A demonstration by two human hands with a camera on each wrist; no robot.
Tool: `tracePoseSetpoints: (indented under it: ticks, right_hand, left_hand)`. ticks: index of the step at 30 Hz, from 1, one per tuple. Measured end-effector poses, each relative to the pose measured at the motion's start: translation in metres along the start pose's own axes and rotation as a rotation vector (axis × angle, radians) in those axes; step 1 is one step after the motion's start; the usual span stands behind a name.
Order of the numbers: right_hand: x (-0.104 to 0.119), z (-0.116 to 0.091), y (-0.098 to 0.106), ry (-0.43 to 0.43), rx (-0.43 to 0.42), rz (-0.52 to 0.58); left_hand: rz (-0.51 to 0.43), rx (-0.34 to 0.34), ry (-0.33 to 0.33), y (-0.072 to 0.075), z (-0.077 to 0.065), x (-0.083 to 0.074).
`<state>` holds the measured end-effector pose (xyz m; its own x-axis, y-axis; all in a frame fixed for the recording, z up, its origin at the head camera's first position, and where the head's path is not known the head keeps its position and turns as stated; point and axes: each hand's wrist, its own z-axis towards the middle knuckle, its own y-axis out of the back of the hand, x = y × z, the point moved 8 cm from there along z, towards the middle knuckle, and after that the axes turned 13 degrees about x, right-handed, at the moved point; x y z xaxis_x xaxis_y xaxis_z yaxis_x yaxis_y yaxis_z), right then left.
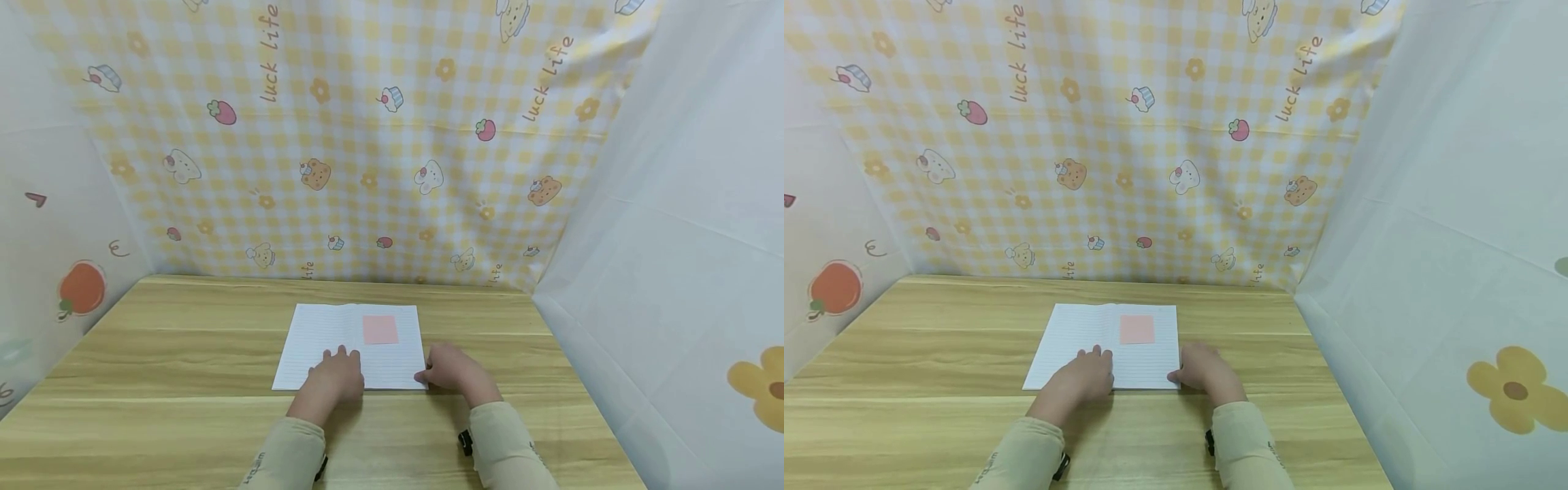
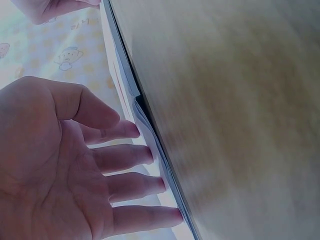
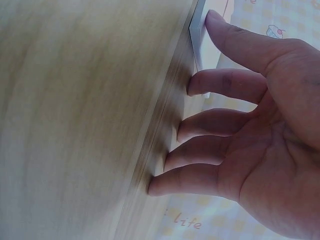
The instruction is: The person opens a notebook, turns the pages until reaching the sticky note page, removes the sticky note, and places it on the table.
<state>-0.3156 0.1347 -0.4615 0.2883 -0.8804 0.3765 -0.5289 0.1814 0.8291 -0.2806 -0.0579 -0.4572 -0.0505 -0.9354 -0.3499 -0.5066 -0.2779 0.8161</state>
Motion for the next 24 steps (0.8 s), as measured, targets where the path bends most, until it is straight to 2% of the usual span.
tracePoseSetpoints:
  ticks: [12,24]
  right_hand:
    - [-0.0024,0.0015,0.0006,-0.02,0.0,-0.01]
    - [-0.0006,0.0024,0.0018,-0.022,-0.004,-0.008]
  left_hand:
    - [-0.002,-0.001,0.006,0.0001,0.0024,-0.0005]
    - [-0.004,-0.038,0.025,0.0031,0.0016,-0.0019]
